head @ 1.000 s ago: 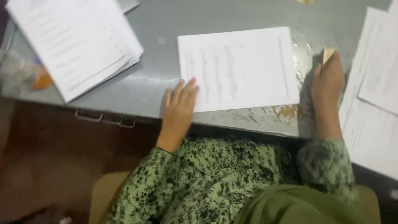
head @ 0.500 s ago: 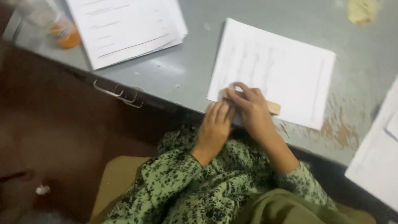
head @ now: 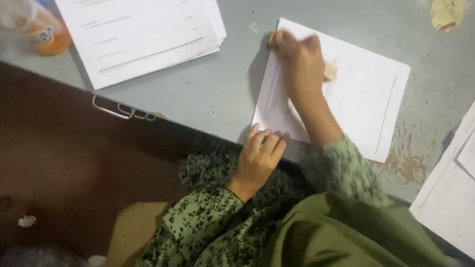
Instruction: The person sits at a desk and folds several printed sheets of paper in half using both hands. They repeatedly pick up sheets, align the edges, and press down to create creases, occasionally using a small wooden block to assist in flattening the folds.
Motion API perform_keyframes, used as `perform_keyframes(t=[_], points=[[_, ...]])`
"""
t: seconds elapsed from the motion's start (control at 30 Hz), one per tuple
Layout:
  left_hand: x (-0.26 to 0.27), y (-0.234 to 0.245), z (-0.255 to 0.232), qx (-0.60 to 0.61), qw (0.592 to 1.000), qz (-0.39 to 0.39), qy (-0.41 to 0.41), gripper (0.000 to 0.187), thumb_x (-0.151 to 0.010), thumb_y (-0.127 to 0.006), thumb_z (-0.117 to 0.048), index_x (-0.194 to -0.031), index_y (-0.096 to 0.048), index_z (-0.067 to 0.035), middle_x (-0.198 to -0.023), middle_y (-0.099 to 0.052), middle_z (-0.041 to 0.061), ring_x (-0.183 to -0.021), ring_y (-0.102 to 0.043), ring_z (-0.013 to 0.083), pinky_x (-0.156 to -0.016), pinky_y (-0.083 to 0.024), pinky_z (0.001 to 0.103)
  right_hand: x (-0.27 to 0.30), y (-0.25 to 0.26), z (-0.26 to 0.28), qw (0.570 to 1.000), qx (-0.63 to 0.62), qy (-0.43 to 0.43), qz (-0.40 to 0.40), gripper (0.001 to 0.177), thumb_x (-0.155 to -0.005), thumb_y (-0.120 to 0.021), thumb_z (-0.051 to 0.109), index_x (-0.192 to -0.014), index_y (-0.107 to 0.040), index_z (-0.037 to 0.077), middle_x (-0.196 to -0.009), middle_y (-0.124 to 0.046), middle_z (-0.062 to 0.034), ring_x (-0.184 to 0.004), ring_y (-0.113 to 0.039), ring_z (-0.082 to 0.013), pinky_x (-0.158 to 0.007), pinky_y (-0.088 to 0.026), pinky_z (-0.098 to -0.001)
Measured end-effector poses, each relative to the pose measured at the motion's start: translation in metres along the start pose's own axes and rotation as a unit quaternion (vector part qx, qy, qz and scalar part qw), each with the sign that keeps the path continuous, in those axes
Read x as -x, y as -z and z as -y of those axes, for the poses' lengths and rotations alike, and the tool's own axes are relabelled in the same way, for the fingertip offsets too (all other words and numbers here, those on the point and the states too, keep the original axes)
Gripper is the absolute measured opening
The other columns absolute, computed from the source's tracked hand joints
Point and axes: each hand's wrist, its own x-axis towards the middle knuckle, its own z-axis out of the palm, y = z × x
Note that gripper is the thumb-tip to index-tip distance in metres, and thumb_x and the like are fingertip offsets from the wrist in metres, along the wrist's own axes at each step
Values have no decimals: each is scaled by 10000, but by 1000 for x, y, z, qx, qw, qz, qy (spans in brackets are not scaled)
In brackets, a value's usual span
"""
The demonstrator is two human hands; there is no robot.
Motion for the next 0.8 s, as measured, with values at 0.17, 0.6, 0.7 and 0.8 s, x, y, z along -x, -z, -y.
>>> perform_keyframes(t=[0.17, 0.6, 0.7, 0.8], points=[[-23, 21, 3, 66, 997, 45, -23, 37, -969, -754, -77, -944, -727, -75, -978, -674, 58, -872, -603, 222, -1013, -543, 480, -66, -17, -36, 998, 31, 61, 9, 153, -886, -599, 193, -940, -696, 297, -759, -604, 63, -762, -441, -280, -547, -433, -439], [20, -9, 10, -33, 993, 81, -78, 339, -731, -877, -307, -1018, -734, -198, -992, -671, -13, -961, -659, 244, -1027, -576, 417, 137, 75, -30, 988, 75, 81, -112, 345, -897, -657, -17, -1239, -698, -24, -1244, -703, -236, -1040, -688, -387, -792, -515, -389], [9, 5, 4, -45, 991, 89, -89, 567, -597, -925, -345, -1121, -755, -213, -1029, -677, -5, -963, -665, 257, -1044, -575, 435, 150, 88, -73, 959, 231, -14, -163, 492, -832, -689, -13, -1317, -676, 64, -1297, -688, -185, -832, -701, -286, -624, -573, -324], [19, -8, 9, -30, 992, 73, -98, 518, -686, -896, -354, -1146, -752, -164, -1056, -653, 27, -1006, -643, 283, -1087, -535, 452, 151, 124, -121, 959, 212, -48, -183, 391, -820, -727, 23, -1206, -718, 84, -1208, -708, -177, -814, -672, -306, -654, -558, -355]])
